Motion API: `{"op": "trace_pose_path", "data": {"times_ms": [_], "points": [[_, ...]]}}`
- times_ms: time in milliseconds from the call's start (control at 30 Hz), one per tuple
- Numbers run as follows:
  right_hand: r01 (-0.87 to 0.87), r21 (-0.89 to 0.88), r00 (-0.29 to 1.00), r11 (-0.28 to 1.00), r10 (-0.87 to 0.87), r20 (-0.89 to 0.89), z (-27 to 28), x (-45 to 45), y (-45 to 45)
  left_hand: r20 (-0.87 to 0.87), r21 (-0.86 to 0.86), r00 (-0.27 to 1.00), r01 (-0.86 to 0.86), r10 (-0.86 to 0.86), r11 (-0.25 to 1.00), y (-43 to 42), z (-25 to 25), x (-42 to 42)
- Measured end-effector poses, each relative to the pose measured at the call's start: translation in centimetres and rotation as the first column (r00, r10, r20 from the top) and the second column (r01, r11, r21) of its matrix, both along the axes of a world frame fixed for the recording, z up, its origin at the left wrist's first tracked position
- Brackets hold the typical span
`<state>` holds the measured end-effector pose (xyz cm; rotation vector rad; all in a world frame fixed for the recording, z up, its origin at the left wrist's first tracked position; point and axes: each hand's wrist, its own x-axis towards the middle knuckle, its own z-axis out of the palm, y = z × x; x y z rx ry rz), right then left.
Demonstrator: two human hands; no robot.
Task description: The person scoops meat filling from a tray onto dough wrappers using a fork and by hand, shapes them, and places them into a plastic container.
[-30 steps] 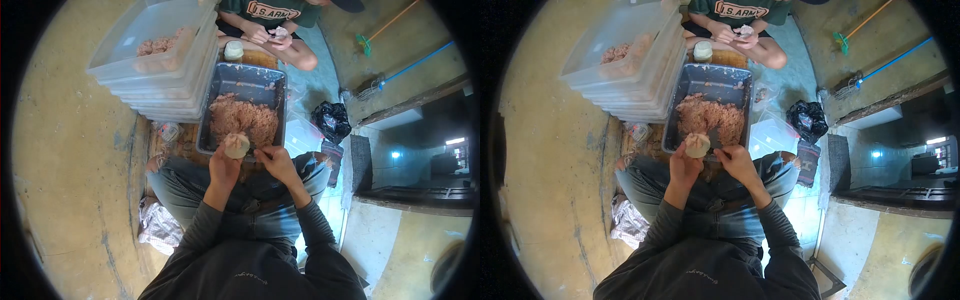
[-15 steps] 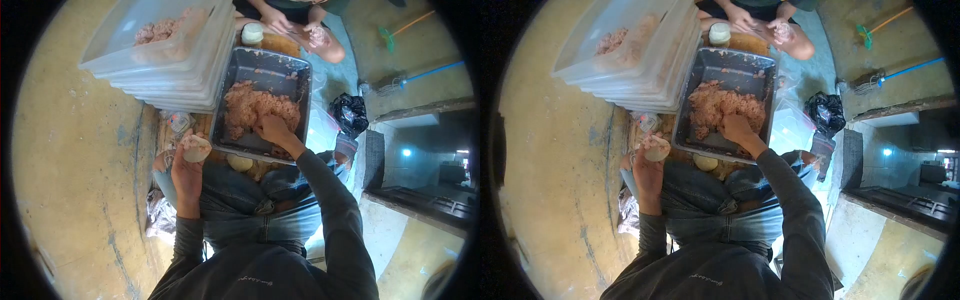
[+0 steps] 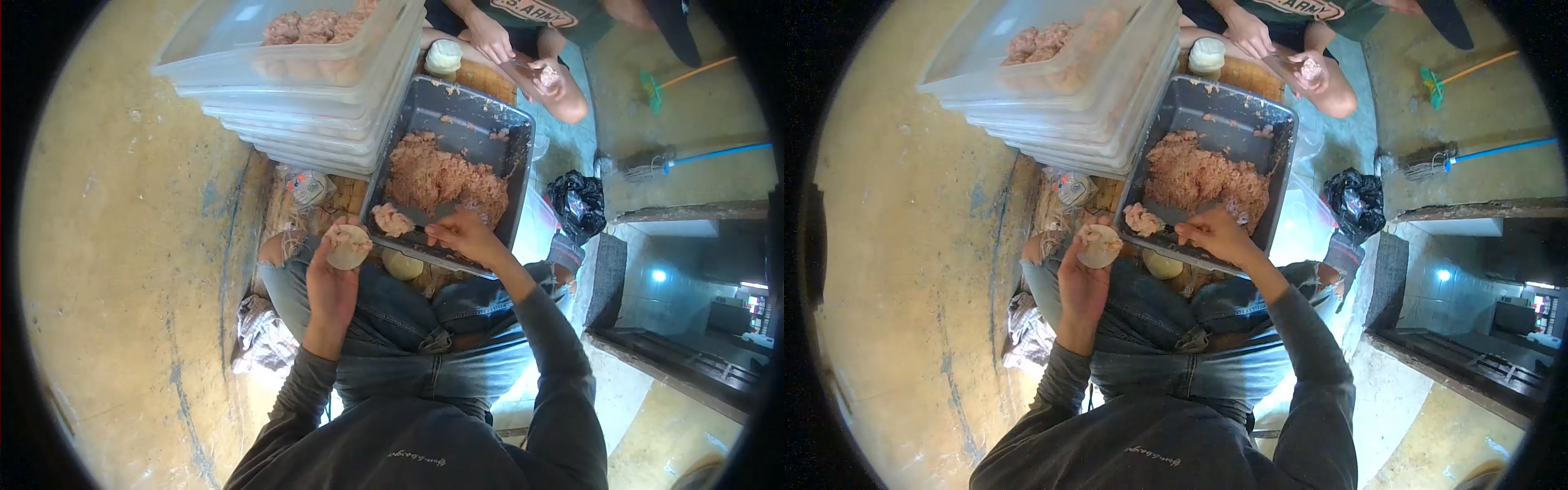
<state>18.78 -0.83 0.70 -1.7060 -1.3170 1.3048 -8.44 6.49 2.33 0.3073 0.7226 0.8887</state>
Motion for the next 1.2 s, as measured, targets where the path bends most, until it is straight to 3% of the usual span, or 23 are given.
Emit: {"op": "trace_pose_path", "data": {"times_ms": [67, 100, 133, 167, 200, 267, 367, 467, 533, 600, 633, 700, 733, 767, 800, 833, 867, 900, 967, 1067, 1167, 1200], "points": [[0.190, 0.091, 0.981, 0.978, -0.185, -0.066, 2.3, -0.4, -2.6, 0.020, 0.005, 0.999, 0.028, -0.028, 1.000, -1.0, 0.4, 1.5], [0.199, 0.100, 0.979, 0.975, -0.194, -0.058, 3.4, -1.1, -3.8, 0.035, 0.008, 0.997, 0.062, -0.063, 0.998, -1.5, 0.6, 2.6], [0.294, 0.237, 0.954, 0.926, -0.301, -0.009, 4.3, -2.3, -5.0, 0.045, 0.015, 0.996, 0.075, -0.076, 0.997, -2.0, 0.9, 3.7], [0.371, 0.375, 0.912, 0.850, -0.410, 0.027, 5.1, -3.4, -6.1, 0.144, -0.013, 0.986, 0.088, -0.085, 0.996, -2.6, 1.2, 5.0], [0.376, 0.389, 0.905, 0.841, -0.423, 0.039, 5.8, -4.4, -7.1, 0.245, -0.037, 0.965, 0.105, -0.093, 0.994, -3.1, 1.5, 6.4], [0.186, 0.590, 0.686, 0.786, -0.533, 0.495, 6.6, -6.5, -8.8, 0.330, -0.029, 0.935, 0.148, -0.130, 0.989, -4.0, 2.3, 8.6], [0.202, 0.545, 0.561, 0.814, -0.552, 0.617, 4.4, -8.6, -11.0, 0.327, -0.047, 0.927, 0.209, -0.182, 0.977, -4.6, 1.7, 10.7], [0.229, 0.577, 0.611, 0.784, -0.577, 0.542, 6.0, -7.4, -13.2, 0.267, 0.078, 0.931, 0.235, -0.248, 0.969, -4.3, 1.5, 10.7], [0.300, 0.590, 0.630, 0.750, -0.620, 0.468, 7.4, -7.4, -14.5, 0.277, 0.040, 0.937, 0.209, -0.212, 0.977, -4.4, 2.7, 10.4], [0.541, 0.496, 0.682, 0.679, -0.699, 0.214, 8.9, -7.6, -14.9, 0.334, 0.092, 0.923, 0.171, -0.192, 0.981, -4.1, 3.6, 10.4], [0.531, 0.586, 0.668, 0.612, -0.728, 0.155, 7.8, -7.9, -14.7, 0.343, 0.110, 0.921, 0.153, -0.182, 0.982, -4.2, 2.9, 10.9], [0.544, 0.491, 0.719, 0.680, -0.680, 0.146, 7.4, -8.4, -14.5, 0.394, 0.300, 0.845, 0.253, -0.361, 0.920, -4.1, -0.5, 10.5], [0.522, 0.528, 0.712, 0.670, -0.683, 0.162, 6.6, -8.6, -14.2, 0.278, 0.334, 0.876, 0.297, -0.395, 0.894, -4.7, 1.3, 11.1], [0.556, 0.461, 0.722, 0.692, -0.676, 0.145, 5.6, -8.7, -13.8, 0.304, 0.322, 0.858, 0.316, -0.414, 0.892, -4.4, -0.2, 10.9], [0.517, 0.595, 0.709, 0.616, -0.697, 0.106, 4.4, -8.8, -13.3, 0.330, 0.310, 0.840, 0.335, -0.432, 0.890, -4.2, -1.6, 10.6], [0.529, 0.581, 0.713, 0.619, -0.695, 0.091, 3.6, -9.3, -13.1, 0.355, 0.298, 0.820, 0.355, -0.448, 0.886, -4.0, -2.9, 10.1], [0.553, 0.588, 0.671, 0.590, -0.734, 0.104, 2.9, -9.8, -13.0, 0.302, 0.268, 0.878, 0.296, -0.372, 0.917, -4.0, -2.6, 9.8], [0.517, 0.629, 0.657, 0.581, -0.740, 0.143, 1.9, -10.2, -12.7, 0.313, 0.275, 0.862, 0.321, -0.400, 0.907, -3.6, -3.8, 9.8], [0.474, 0.669, 0.651, 0.573, -0.739, 0.172, 0.6, -10.7, -12.3, 0.157, 0.318, 0.885, 0.374, -0.437, 0.871, -2.2, -6.0, 9.3], [0.403, 0.720, 0.580, 0.565, -0.766, 0.276, 0.2, -10.1, -12.3, 0.155, 0.260, 0.879, 0.404, -0.450, 0.877, -1.9, -6.1, 9.2], [0.384, 0.671, 0.576, 0.635, -0.732, 0.364, 0.4, -9.0, -11.9, 0.105, 0.297, 0.880, 0.417, -0.464, 0.859, -1.2, -7.4, 9.5], [0.418, 0.580, 0.556, 0.699, -0.702, 0.445, -1.2, -8.2, -11.3, 0.106, 0.299, 0.880, 0.417, -0.464, 0.858, -1.1, -7.8, 9.3]]}}
